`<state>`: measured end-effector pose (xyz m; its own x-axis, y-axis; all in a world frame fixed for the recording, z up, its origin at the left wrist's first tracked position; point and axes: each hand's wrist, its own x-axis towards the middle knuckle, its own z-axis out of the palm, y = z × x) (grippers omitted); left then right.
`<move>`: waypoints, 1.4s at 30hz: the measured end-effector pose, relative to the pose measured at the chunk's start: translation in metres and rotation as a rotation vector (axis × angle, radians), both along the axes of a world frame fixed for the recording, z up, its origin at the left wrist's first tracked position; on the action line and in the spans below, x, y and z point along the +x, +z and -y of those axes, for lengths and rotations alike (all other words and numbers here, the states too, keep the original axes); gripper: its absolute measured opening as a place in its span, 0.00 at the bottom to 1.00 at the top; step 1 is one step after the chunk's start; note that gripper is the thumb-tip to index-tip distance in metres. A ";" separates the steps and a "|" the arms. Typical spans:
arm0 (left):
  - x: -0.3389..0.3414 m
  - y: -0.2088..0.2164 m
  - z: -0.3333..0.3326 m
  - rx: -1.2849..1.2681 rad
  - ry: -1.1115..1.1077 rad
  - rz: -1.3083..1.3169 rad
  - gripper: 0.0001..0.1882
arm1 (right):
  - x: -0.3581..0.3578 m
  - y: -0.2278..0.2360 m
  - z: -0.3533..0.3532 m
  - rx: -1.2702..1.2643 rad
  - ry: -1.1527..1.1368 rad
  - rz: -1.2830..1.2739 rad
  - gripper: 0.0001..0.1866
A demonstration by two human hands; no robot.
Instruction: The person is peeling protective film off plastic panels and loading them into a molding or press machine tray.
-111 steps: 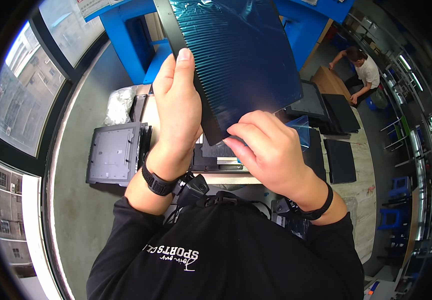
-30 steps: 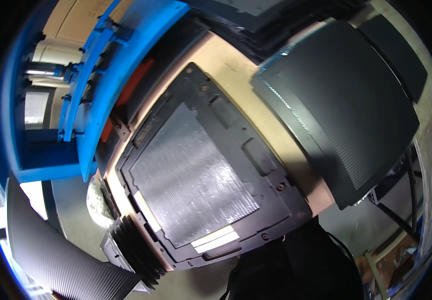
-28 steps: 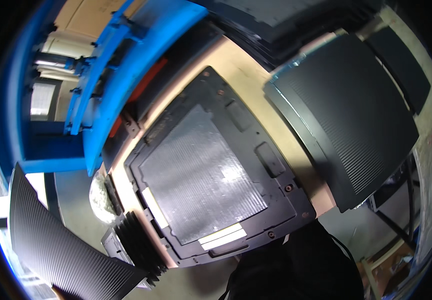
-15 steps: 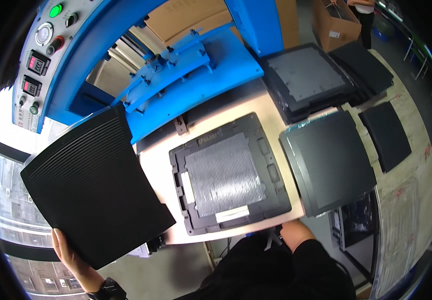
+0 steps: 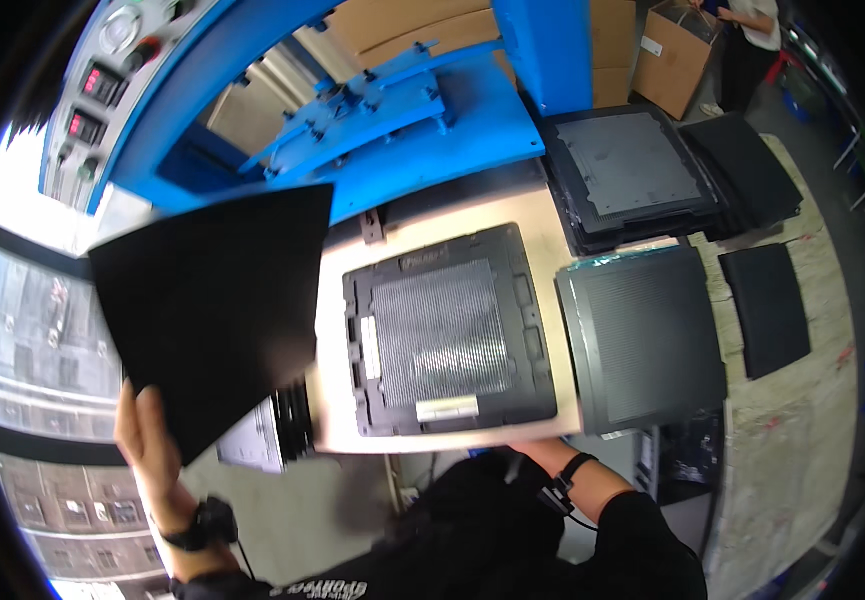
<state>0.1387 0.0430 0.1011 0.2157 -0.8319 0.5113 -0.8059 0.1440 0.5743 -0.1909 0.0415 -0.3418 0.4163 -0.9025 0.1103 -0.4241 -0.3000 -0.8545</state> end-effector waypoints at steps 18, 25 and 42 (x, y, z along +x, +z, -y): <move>-0.124 -0.179 0.043 0.092 -0.772 0.877 0.22 | -0.039 0.228 0.080 -0.540 0.211 -0.760 0.37; -0.083 -0.208 0.018 0.456 -0.559 0.621 0.41 | -0.031 0.233 0.051 -0.380 0.249 -0.790 0.40; -0.062 -0.221 0.032 0.483 -0.703 0.548 0.44 | -0.030 0.224 0.060 -0.299 0.250 -0.647 0.43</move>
<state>0.0769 0.0113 -0.1200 -0.5656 -0.8240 -0.0317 -0.7980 0.5372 0.2731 -0.2213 -0.0186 -0.1176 0.6694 -0.7429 -0.0001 -0.7025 -0.6329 -0.3255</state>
